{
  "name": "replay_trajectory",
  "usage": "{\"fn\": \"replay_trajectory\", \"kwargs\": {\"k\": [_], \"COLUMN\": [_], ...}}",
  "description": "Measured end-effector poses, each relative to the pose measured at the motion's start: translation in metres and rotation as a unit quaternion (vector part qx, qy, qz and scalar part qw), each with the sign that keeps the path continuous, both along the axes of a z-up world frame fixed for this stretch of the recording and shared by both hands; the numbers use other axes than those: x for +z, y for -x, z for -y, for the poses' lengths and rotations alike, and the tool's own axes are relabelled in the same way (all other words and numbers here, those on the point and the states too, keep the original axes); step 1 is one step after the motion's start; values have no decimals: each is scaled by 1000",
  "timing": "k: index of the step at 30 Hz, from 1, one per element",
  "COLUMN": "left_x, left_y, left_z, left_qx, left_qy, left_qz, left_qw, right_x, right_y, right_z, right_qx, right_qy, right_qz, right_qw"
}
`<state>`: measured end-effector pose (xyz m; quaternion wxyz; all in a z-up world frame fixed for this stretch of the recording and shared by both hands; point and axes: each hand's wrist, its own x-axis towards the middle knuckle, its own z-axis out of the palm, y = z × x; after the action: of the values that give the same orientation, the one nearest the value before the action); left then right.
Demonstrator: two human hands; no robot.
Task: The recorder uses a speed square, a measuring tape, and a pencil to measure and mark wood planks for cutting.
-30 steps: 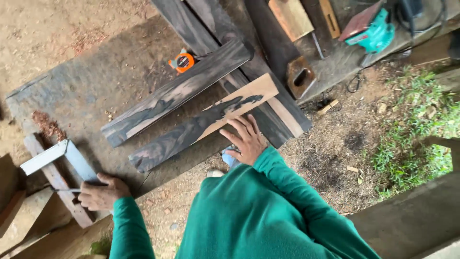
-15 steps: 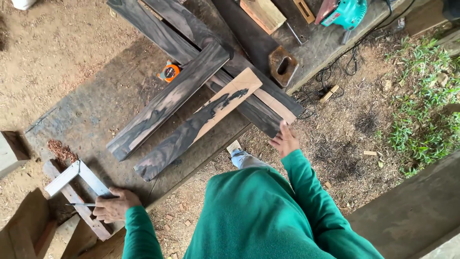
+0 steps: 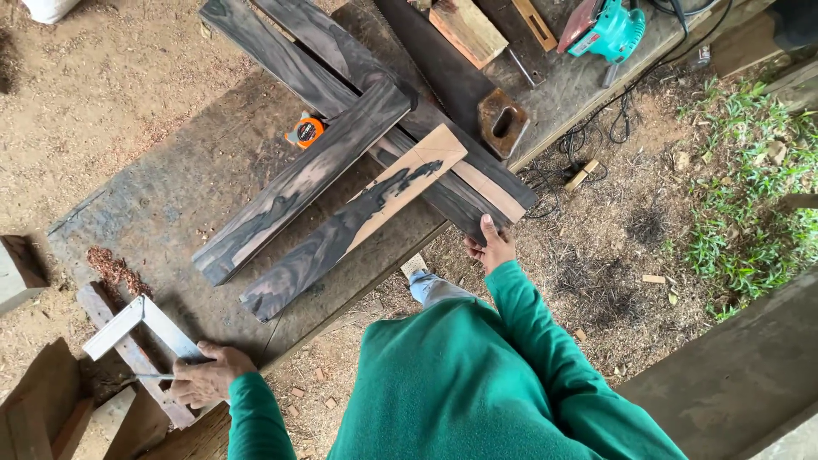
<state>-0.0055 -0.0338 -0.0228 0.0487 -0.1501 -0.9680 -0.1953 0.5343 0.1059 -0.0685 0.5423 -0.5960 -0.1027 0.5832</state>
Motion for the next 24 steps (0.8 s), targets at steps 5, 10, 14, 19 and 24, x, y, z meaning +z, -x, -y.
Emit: {"fn": "replay_trajectory", "kwargs": {"k": [5,10,14,19,24], "left_x": [9,16,10,-17,42], "left_y": [-8,-11,-4,-1,-76], "left_z": [-3,-4,-1,7,-32], "left_qx": [-23,-24,-4,-30,-349], "left_qy": [-7,-8,-26,-50,-179], "left_qz": [-22,-55,-5,-114,-39], "left_qw": [999,998,1000,992,919], "right_x": [13,17,10,8,-1], "right_y": [-3,-8,-12,-15,-20], "right_z": [-2,-13,-15,-18,-19], "right_qx": [1,-60,-74,-101,-84], "right_qy": [-3,19,3,-14,10], "right_qz": [10,-58,-79,-100,-67], "right_qw": [1000,996,994,990,994]}}
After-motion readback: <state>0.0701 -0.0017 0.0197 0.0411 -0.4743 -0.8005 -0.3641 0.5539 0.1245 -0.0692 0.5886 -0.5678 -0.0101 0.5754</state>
